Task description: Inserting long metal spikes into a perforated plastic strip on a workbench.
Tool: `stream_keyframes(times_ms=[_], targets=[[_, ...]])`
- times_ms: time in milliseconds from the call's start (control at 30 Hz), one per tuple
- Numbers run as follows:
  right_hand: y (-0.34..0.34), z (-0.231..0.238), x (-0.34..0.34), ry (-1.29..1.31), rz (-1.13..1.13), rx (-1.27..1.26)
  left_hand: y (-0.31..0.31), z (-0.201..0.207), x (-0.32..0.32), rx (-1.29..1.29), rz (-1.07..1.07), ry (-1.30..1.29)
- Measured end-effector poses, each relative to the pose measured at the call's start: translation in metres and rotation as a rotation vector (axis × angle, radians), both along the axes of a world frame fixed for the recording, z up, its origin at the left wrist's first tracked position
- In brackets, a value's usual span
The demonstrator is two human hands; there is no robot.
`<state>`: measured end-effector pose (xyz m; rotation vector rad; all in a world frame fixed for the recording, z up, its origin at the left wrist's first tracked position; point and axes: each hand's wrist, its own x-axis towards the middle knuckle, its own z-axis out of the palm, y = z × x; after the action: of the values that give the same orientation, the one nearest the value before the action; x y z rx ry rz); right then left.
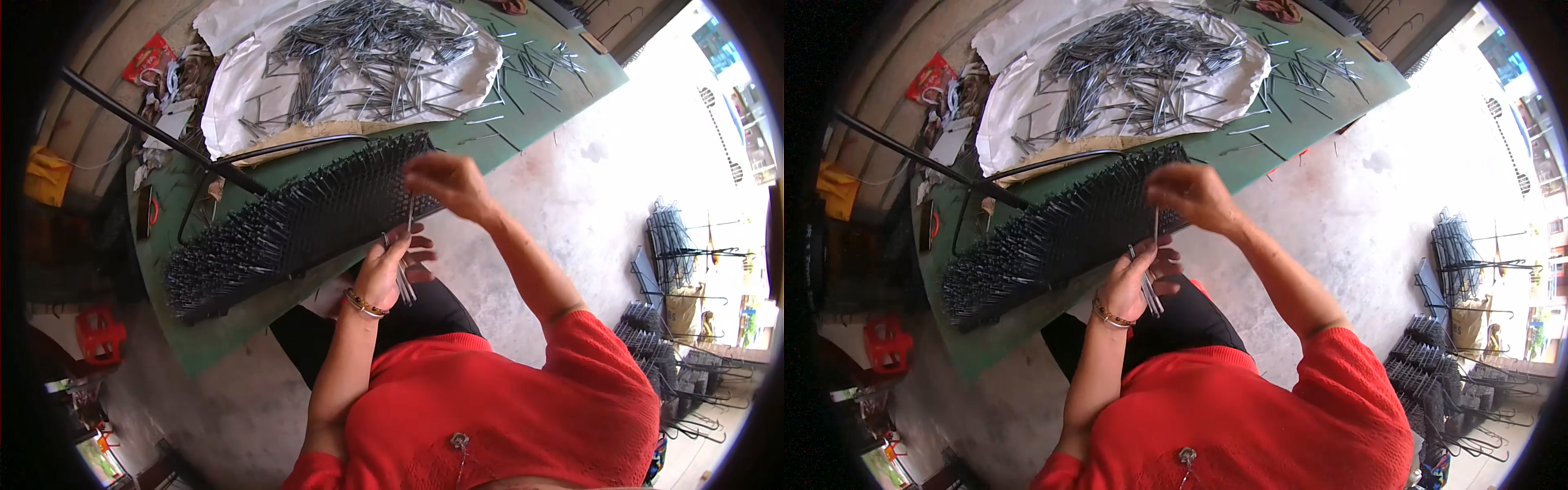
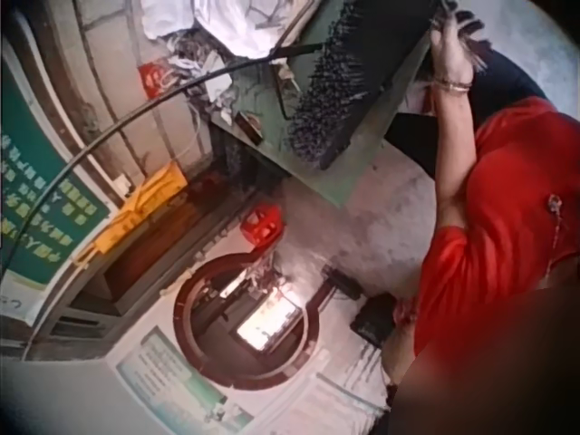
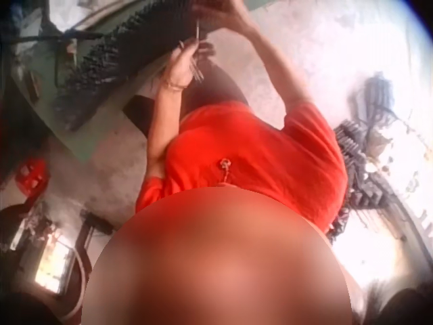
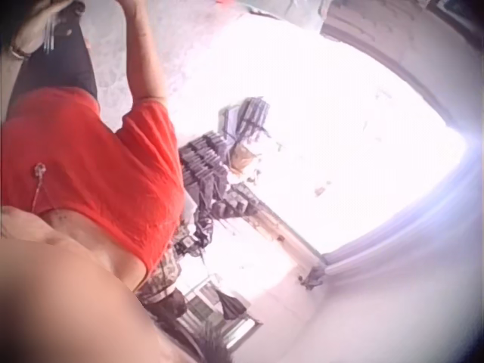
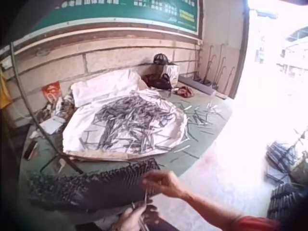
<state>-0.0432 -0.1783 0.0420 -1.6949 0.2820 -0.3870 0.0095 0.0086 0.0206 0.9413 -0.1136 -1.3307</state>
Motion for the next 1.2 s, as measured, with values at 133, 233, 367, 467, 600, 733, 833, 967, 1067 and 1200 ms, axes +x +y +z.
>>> stream_keyframes(times_ms=[133, 233, 367, 467, 600, 733, 833, 967, 1067, 1200], targets=[[-0.025, 0.022, 0.015, -0.190, -0.436, -0.579, 0.011, -0.029, -0.001, 0.007, -0.049, 0.236], [-0.043, 0.009, 0.024, -0.265, -0.455, -0.698, 0.016, -0.042, -0.018, 0.117, -0.085, 0.264], [-0.048, -0.001, 0.028, -0.271, -0.461, -0.789, 0.025, -0.052, -0.018, 0.148, -0.069, 0.301], [-0.041, -0.003, 0.033, -0.335, -0.475, -0.756, 0.028, -0.045, -0.016, 0.075, -0.066, 0.321], [-0.017, 0.016, 0.033, -0.356, -0.480, -0.659, 0.028, -0.029, -0.008, -0.092, -0.084, 0.381], [0.010, 0.017, 0.043, -0.337, -0.331, -0.543, 0.028, -0.012, 0.001, -0.145, -0.077, 0.342], [0.025, 0.009, 0.063, -0.432, -0.252, -0.638, 0.039, -0.008, 0.012, -0.145, -0.092, 0.323], [0.043, -0.003, 0.090, -0.485, -0.187, -0.711, 0.051, -0.011, 0.021, -0.120, -0.029, 0.265], [0.051, -0.009, 0.103, -0.499, -0.134, -0.745, 0.057, -0.016, 0.026, -0.144, 0.034, 0.194], [0.056, -0.007, 0.105, -0.465, -0.136, -0.809, 0.068, -0.008, 0.032, -0.134, 0.100, 0.247]])
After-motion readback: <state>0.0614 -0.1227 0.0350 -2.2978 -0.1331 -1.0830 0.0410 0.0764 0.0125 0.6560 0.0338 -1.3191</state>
